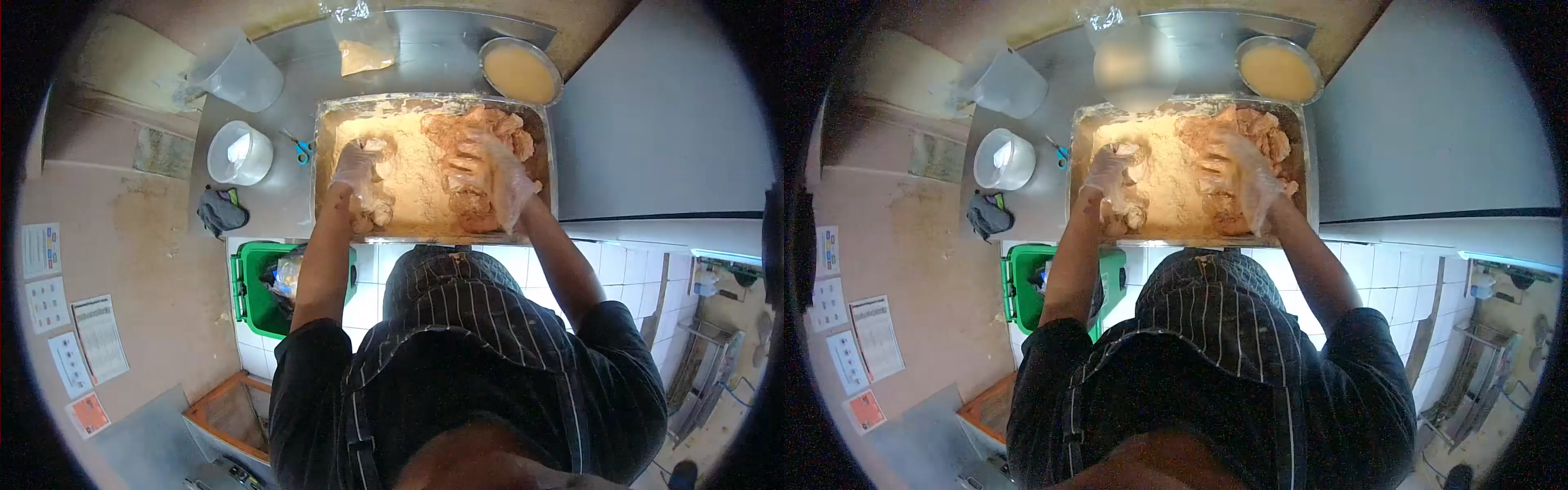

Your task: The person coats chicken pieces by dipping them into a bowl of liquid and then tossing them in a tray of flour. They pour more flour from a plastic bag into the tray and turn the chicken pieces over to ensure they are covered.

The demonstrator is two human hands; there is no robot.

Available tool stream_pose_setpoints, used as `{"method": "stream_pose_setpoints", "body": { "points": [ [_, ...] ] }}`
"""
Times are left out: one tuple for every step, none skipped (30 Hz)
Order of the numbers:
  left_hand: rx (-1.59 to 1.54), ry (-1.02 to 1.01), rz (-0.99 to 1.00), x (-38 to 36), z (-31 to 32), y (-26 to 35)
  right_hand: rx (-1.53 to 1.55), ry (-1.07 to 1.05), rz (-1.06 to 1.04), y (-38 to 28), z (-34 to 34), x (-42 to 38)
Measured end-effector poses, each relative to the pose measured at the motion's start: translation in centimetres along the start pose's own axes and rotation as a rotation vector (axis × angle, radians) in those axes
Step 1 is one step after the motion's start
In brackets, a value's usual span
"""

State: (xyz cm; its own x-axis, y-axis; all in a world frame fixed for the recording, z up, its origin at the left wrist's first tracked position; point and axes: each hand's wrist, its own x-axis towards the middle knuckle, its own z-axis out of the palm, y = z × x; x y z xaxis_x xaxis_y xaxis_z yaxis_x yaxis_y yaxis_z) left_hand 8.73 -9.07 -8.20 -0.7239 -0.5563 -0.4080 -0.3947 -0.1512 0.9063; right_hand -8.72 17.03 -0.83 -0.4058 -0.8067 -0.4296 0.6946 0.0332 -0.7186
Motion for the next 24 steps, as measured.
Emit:
{"method": "stream_pose_setpoints", "body": {
  "points": [
    [-0.158,0.010,-0.093,-1.2,0.5,1.7,0.006,0.004,-0.008,0.6,-0.3,0.7],
    [-0.152,0.003,-0.091,-2.2,1.1,2.9,0.076,-0.077,-0.035,1.2,-0.5,1.2],
    [-0.329,-0.084,-0.071,-3.1,1.8,3.9,0.146,-0.157,-0.062,1.4,-0.2,1.3],
    [-0.506,-0.171,-0.053,-3.6,2.5,4.5,0.150,-0.153,-0.067,1.6,0.1,1.5],
    [-0.502,-0.176,-0.055,-3.8,3.1,4.8,0.091,-0.131,-0.066,1.5,1.0,1.5],
    [-0.565,-0.198,-0.068,-3.8,3.7,5.0,0.030,-0.112,-0.066,1.4,1.7,1.6],
    [-0.630,-0.219,-0.082,-3.8,4.1,5.2,0.031,-0.110,-0.068,1.5,2.2,1.6],
    [-0.630,-0.220,-0.082,-3.4,4.4,4.8,-0.046,-0.159,-0.060,1.7,2.6,1.4],
    [-0.254,-0.163,-0.098,-2.7,4.6,4.2,-0.125,-0.208,-0.052,1.7,2.8,1.3],
    [0.120,-0.102,-0.111,-2.0,4.9,3.5,-0.197,-0.258,-0.106,2.3,1.9,2.1],
    [0.120,-0.103,-0.109,-1.9,5.6,3.4,-0.198,-0.257,-0.108,2.1,2.1,1.7],
    [-0.179,-0.157,-0.061,-1.8,6.5,3.2,-0.088,-0.220,-0.015,1.8,2.5,1.1],
    [-0.476,-0.209,-0.011,-1.8,6.9,3.1,0.022,-0.183,0.077,1.6,2.7,0.8],
    [-0.531,-0.356,0.114,-2.4,6.8,3.3,0.022,-0.183,0.072,1.6,2.5,0.9],
    [-0.528,-0.359,0.116,-2.7,6.9,3.7,-0.126,-0.110,0.001,1.7,2.1,1.2],
    [-0.235,-0.252,0.284,-2.8,7.0,4.1,-0.274,-0.034,-0.071,1.6,1.7,1.3],
    [0.059,-0.140,0.441,-3.6,7.3,4.9,-0.273,-0.033,-0.071,1.4,1.3,1.1],
    [0.297,-0.098,0.371,-6.8,8.1,9.5,-0.429,0.024,-0.128,1.1,1.0,0.8],
    [0.298,-0.098,0.374,-7.5,8.3,10.6,-0.587,0.081,-0.189,0.7,0.9,0.6],
    [0.405,-0.103,0.380,-8.0,8.4,11.2,-0.382,0.086,0.037,-1.9,3.3,-2.0],
    [0.512,-0.110,0.384,-8.2,8.6,11.3,-0.379,0.089,0.039,-1.5,2.9,-2.0],
    [0.513,-0.115,0.381,-8.0,8.8,10.6,-0.258,0.009,0.107,-0.7,2.0,-1.8],
    [0.537,-0.137,0.455,-7.3,9.1,9.4,-0.136,-0.073,0.169,0.2,1.0,-1.2],
    [0.558,-0.158,0.530,-7.0,9.4,9.0,-0.121,-0.062,0.207,1.2,0.6,0.0]
  ]
}}
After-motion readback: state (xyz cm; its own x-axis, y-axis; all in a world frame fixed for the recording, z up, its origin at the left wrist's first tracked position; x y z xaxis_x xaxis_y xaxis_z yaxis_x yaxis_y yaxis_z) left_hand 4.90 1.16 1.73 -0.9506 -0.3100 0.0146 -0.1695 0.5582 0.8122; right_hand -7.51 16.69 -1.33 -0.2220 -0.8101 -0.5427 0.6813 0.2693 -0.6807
